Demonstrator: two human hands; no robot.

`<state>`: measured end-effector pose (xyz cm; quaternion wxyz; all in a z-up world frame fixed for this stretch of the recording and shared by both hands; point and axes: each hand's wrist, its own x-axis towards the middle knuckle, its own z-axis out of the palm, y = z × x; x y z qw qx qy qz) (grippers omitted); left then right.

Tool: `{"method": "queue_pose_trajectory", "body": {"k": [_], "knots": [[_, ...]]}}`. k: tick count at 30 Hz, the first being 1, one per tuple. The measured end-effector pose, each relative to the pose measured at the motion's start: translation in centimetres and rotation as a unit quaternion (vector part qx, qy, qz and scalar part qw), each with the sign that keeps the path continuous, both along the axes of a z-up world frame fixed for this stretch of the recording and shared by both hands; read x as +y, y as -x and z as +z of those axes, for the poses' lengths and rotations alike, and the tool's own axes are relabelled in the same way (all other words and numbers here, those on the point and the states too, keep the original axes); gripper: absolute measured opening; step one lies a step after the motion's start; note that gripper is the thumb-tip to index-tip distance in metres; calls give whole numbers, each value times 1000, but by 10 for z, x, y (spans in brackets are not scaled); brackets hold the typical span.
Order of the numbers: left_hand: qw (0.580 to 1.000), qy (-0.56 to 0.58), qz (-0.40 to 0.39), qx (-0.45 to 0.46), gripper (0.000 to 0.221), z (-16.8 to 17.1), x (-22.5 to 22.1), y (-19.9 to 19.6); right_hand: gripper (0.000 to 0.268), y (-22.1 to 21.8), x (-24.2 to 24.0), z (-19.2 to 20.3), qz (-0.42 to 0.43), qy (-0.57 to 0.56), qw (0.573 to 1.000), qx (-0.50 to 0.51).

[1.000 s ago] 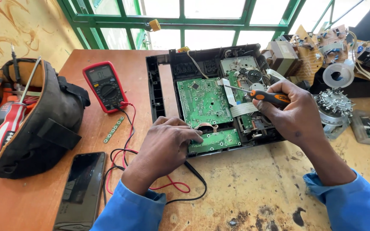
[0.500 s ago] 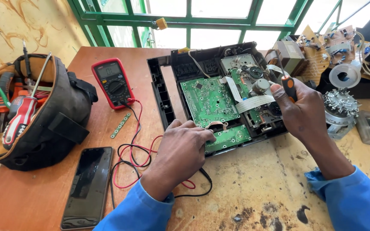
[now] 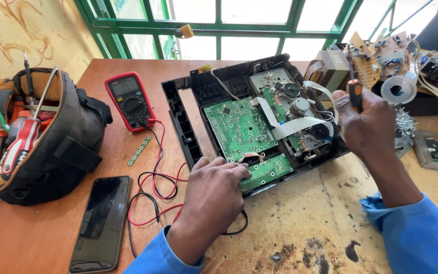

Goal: Repairing an electronic device by unscrewing components and manipulating internal circuit boards.

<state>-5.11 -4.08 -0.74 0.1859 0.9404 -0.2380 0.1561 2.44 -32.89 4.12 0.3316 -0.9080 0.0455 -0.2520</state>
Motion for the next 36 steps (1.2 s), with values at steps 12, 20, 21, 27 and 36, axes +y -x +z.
{"method": "queue_pose_trajectory", "body": {"k": [12, 20, 21, 27, 36], "knots": [[995, 50, 85, 8, 36, -3, -26, 19, 65, 15, 1, 41, -79, 78, 945, 307], [993, 44, 113, -9, 14, 3, -41, 35, 48, 24, 12, 54, -7, -35, 931, 364], [992, 37, 123, -7, 15, 2, -42, 38, 48, 25, 14, 52, -2, -59, 931, 359], [992, 62, 110, 1, 30, 9, -57, 45, 42, 15, 15, 34, -3, -63, 954, 294], [957, 250, -146, 20, 51, 29, -85, 66, 41, -14, 4, -5, 141, -124, 961, 204]]}}
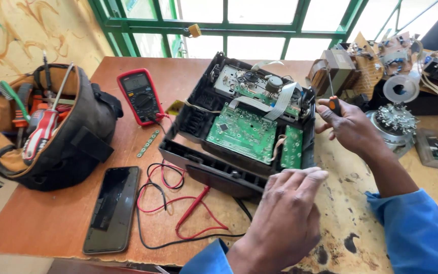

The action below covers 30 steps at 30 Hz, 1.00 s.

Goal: Repairing an electronic device by unscrewing components and manipulating internal circuit boards.

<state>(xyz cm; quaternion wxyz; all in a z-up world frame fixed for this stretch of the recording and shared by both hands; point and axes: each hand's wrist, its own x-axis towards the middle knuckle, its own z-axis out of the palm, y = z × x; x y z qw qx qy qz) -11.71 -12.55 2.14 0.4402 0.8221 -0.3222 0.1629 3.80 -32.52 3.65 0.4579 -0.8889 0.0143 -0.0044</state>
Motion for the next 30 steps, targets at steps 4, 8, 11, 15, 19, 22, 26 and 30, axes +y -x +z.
{"method": "queue_pose_trajectory", "body": {"k": [4, 8, 11, 15, 19, 22, 26, 30], "knots": [[1000, 16, 1, -18, 47, 19, 30, -11, 32, 4, 2, 1, -18, 70, 997, -31], [974, 10, 204, -104, 40, 26, 95, -37, 42, 22, 17, 19, -47, 123, 991, 5], [944, -2, 327, -47, 51, 26, 138, -54, 45, 26, 19, 24, -67, 119, 991, 7], [907, 32, 377, 184, 53, 23, 154, -61, 47, 31, 18, 23, -56, 101, 993, -14], [914, 83, 364, 160, 52, 23, 144, -50, 37, 24, 18, 16, -63, 93, 994, -2], [915, 99, 355, 161, 39, 30, 138, -38, 36, 17, 16, 14, -77, 144, 987, -11], [917, 130, 336, 172, 46, 29, 125, -20, 29, 5, 12, 10, -75, 151, 986, -13], [911, 181, 293, 225, 62, 30, 105, 3, 27, -1, 19, 21, -37, 116, 992, -25]]}}
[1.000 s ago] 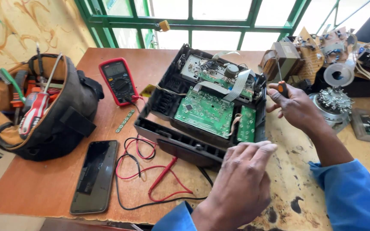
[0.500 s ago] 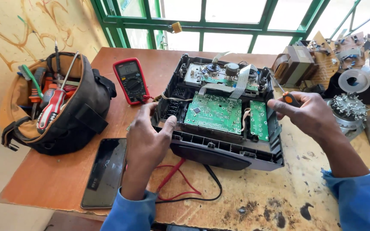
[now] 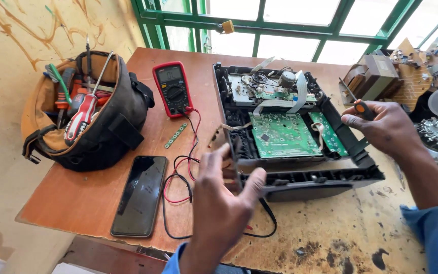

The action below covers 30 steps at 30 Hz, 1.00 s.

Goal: Repairing an electronic device by unscrewing components and manipulating internal circuit boards.

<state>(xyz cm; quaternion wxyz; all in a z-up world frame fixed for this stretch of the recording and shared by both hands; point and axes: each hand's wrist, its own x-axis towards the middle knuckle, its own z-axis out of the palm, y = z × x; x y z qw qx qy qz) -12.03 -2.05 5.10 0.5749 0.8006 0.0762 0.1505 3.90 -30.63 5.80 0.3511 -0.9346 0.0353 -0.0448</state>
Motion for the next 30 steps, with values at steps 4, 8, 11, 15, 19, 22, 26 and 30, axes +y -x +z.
{"method": "queue_pose_trajectory", "body": {"k": [4, 8, 11, 15, 19, 22, 26, 30], "knots": [[999, -32, 1, -19, 79, -8, -26, 17, 27, -19, -10, 2, 0, -25, 1000, 14], [1000, -2, -13, -2, 81, -13, -55, 30, 32, -34, -11, 12, 24, 73, 996, 53], [998, -43, -32, -35, 91, -26, -67, 37, 40, -40, -16, 8, 11, 139, 989, 59], [983, -152, -84, -65, 99, -44, -66, 40, 54, -45, -17, 0, -11, 248, 966, 75], [958, -165, -47, -230, 29, -39, -39, 36, 51, -32, -2, 5, -6, 243, 967, 70], [932, -242, -12, -271, 24, -49, -10, 16, 42, -36, -15, -5, -1, 247, 967, 56], [919, -340, -36, -197, 54, -59, 13, -17, 32, -45, -28, -22, 41, 236, 970, -34], [884, -391, -54, -249, 39, -62, 21, -34, 31, -36, -22, -14, 19, 210, 977, 14]]}}
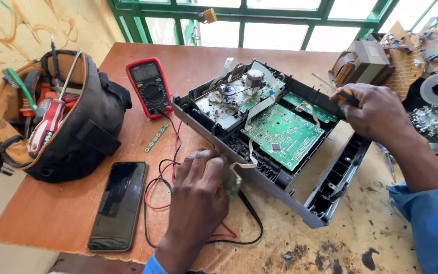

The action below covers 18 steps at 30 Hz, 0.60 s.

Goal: Repairing an electronic device by unscrewing components and manipulating internal circuit boards.

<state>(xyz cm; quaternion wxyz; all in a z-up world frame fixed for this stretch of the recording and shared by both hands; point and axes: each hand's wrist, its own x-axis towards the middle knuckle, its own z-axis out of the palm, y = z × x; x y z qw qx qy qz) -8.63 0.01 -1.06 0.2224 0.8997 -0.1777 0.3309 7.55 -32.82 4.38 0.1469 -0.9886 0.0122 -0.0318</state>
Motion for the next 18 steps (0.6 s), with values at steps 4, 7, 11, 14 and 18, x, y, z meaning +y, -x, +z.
{"method": "queue_pose_trajectory", "body": {"k": [4, 7, 11, 14, 18], "knots": [[1000, 0, -14, -7, 22, 12, 11, 0, 33, 12, 5, 5, 69, 3, 996, -59], [1000, 10, -16, -4, 17, 25, 18, 6, 37, 19, 6, 3, 104, 84, 978, -159], [996, -8, 17, -89, 18, 52, 16, 10, 27, 50, 34, 32, 134, -61, 974, -173], [994, -7, 5, -111, 20, 68, 7, -2, 28, 74, 58, 49, 185, -196, 960, -73], [994, -9, -60, -88, 25, 62, -7, -35, 49, 92, 77, 50, 235, -213, 948, -9]]}}
